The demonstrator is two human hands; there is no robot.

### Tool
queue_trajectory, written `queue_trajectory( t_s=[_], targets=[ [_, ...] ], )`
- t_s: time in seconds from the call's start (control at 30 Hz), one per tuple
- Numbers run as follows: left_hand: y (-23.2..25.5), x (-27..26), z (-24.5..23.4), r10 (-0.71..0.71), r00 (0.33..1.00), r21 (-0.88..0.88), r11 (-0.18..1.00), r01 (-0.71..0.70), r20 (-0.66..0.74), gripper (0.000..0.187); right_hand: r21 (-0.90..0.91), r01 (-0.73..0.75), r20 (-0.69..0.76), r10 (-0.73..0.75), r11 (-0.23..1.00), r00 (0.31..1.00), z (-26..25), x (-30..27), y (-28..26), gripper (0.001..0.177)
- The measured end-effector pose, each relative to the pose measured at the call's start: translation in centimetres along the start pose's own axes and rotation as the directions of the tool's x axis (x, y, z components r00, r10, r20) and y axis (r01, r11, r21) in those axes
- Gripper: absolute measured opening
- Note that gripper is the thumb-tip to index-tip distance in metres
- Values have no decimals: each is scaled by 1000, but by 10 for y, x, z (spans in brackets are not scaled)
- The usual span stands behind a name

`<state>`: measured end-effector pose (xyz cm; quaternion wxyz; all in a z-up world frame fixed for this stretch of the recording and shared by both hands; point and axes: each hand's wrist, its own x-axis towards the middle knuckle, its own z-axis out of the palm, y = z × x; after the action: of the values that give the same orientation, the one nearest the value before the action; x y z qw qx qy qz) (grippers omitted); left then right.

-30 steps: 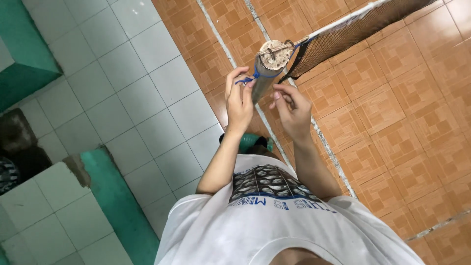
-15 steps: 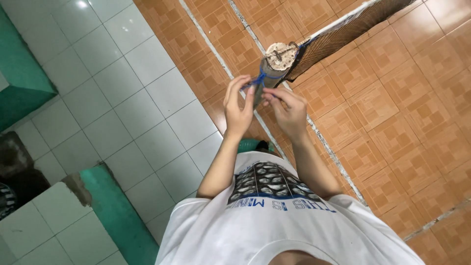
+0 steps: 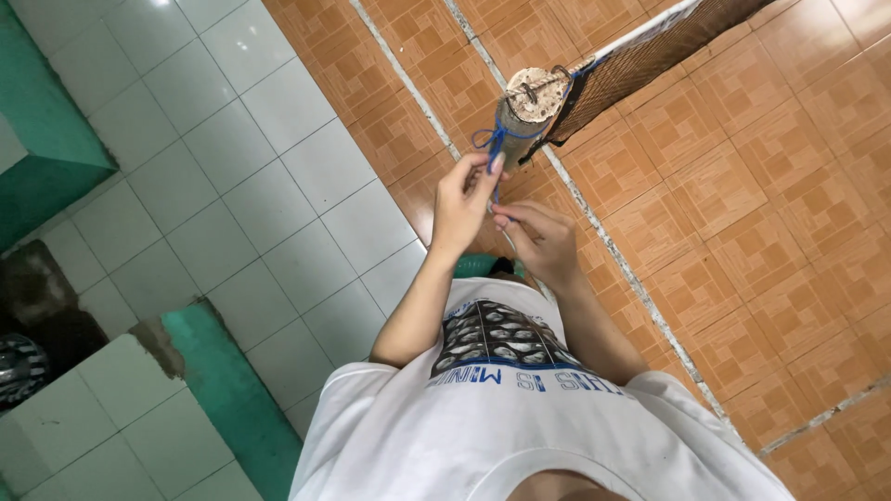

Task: The person ties a white rope around a vertical metal pole, securing it with a blue string. They then pull the rope taut and continue to tie and adjust the knot around the pole.

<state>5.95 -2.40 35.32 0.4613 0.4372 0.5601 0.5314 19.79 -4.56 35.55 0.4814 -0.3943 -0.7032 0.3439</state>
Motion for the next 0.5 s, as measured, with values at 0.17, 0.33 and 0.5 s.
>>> queue_trajectory(
  t_s=[0.17, 0.33, 0.5],
  targets=[
    [-36, -1, -2, 53, 998, 108, 993, -50, -31, 11, 164, 8, 10, -10, 986, 1000, -3, -13, 27, 22],
    [-15, -9, -6, 92, 996, 107, 990, -91, -10, 11, 269, -177, 5, 182, 947, 983, -15, -6, 63, 46],
    [0, -16, -10, 224, 973, 171, 958, -230, 52, 6, 375, -300, 115, 277, 877, 954, -6, 24, 68, 32]
  ],
)
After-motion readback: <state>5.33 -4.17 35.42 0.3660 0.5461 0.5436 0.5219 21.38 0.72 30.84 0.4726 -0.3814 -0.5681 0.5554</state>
